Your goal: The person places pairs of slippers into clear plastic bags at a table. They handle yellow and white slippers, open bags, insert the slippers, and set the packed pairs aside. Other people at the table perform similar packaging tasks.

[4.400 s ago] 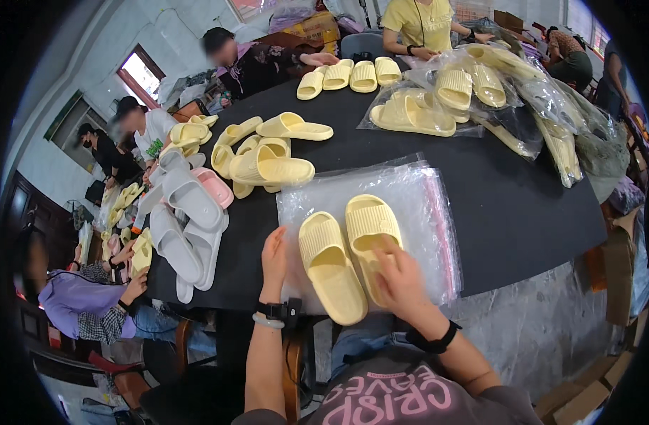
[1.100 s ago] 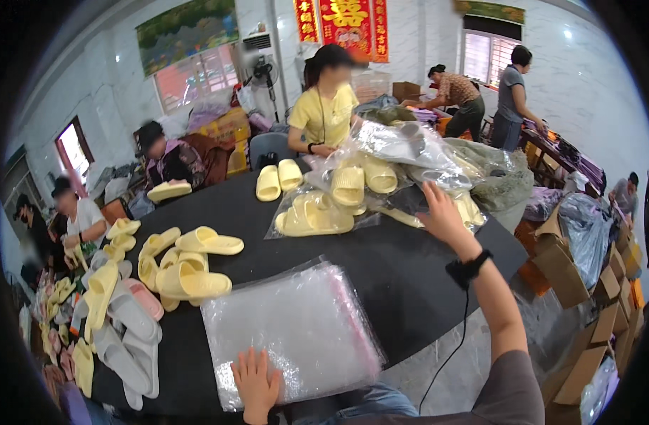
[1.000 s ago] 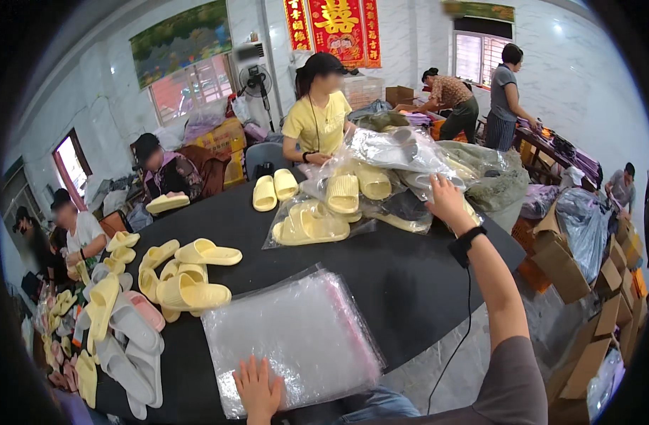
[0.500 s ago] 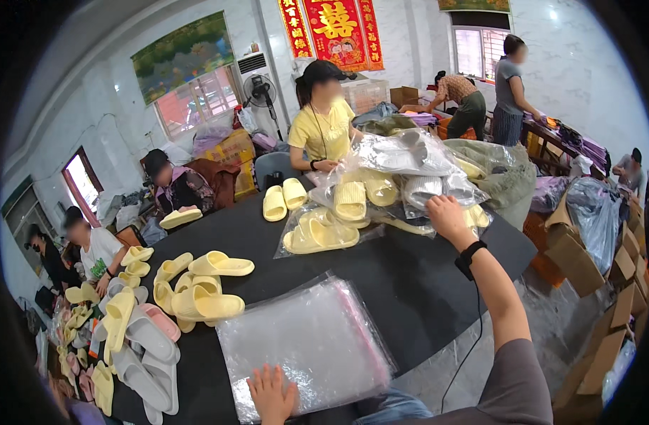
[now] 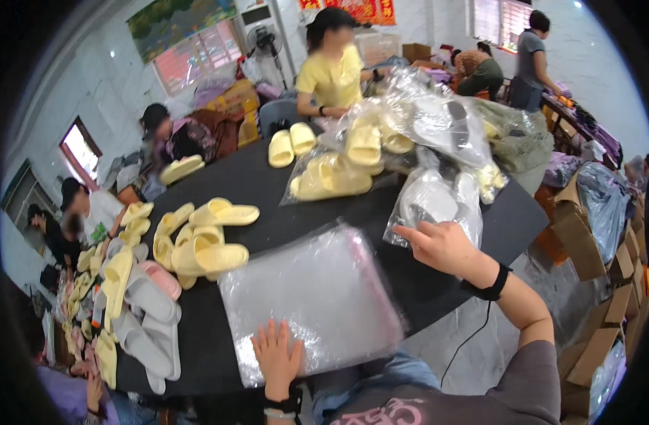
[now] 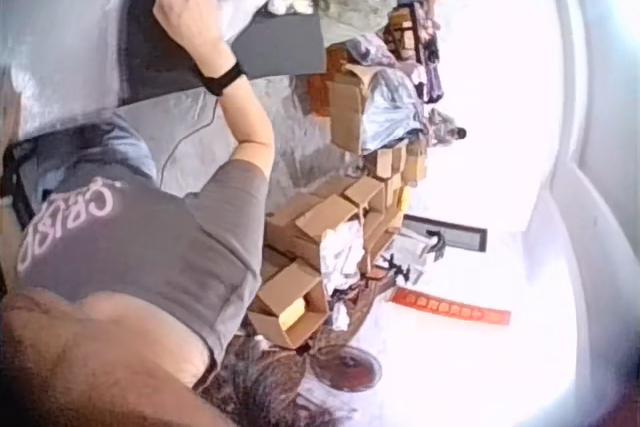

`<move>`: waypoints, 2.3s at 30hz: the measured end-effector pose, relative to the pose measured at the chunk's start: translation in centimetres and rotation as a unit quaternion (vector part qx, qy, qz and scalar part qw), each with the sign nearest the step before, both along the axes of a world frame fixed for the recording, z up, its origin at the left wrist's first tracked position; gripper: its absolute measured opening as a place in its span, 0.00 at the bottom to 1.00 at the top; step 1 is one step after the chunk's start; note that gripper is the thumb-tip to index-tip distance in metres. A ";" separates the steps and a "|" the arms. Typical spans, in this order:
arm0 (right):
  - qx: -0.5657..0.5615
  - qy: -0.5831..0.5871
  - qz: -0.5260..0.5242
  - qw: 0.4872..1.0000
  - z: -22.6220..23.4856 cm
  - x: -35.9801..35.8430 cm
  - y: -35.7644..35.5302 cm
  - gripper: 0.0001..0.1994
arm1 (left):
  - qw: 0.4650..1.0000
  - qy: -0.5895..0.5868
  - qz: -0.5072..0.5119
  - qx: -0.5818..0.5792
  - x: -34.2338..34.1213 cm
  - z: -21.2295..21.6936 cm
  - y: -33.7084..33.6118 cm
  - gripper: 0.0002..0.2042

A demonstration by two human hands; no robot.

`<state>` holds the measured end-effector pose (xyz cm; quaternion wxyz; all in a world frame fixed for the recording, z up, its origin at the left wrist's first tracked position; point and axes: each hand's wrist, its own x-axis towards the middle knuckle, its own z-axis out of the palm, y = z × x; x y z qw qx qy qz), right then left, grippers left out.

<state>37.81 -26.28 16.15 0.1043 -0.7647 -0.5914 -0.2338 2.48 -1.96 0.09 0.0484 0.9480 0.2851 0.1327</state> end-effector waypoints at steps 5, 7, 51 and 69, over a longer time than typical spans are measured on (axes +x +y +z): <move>0.030 0.072 0.055 0.995 1.7 -2.9 3.0 0.22 | 1.000 -0.017 -0.007 0.019 0.5 -0.2 -0.2 0.32; 0.024 0.103 0.057 0.993 3.5 -4.6 4.6 0.20 | 1.000 -0.021 -0.008 0.014 0.4 0.3 -0.4 0.32; 0.081 0.295 0.152 0.940 -9.0 -16.9 7.9 0.15 | 0.998 -0.057 -0.022 -0.015 -1.0 0.2 0.0 0.21; 0.114 0.337 -0.002 0.935 -8.6 -13.1 1.1 0.12 | 0.890 -0.297 0.181 -0.295 -7.7 2.3 3.4 0.08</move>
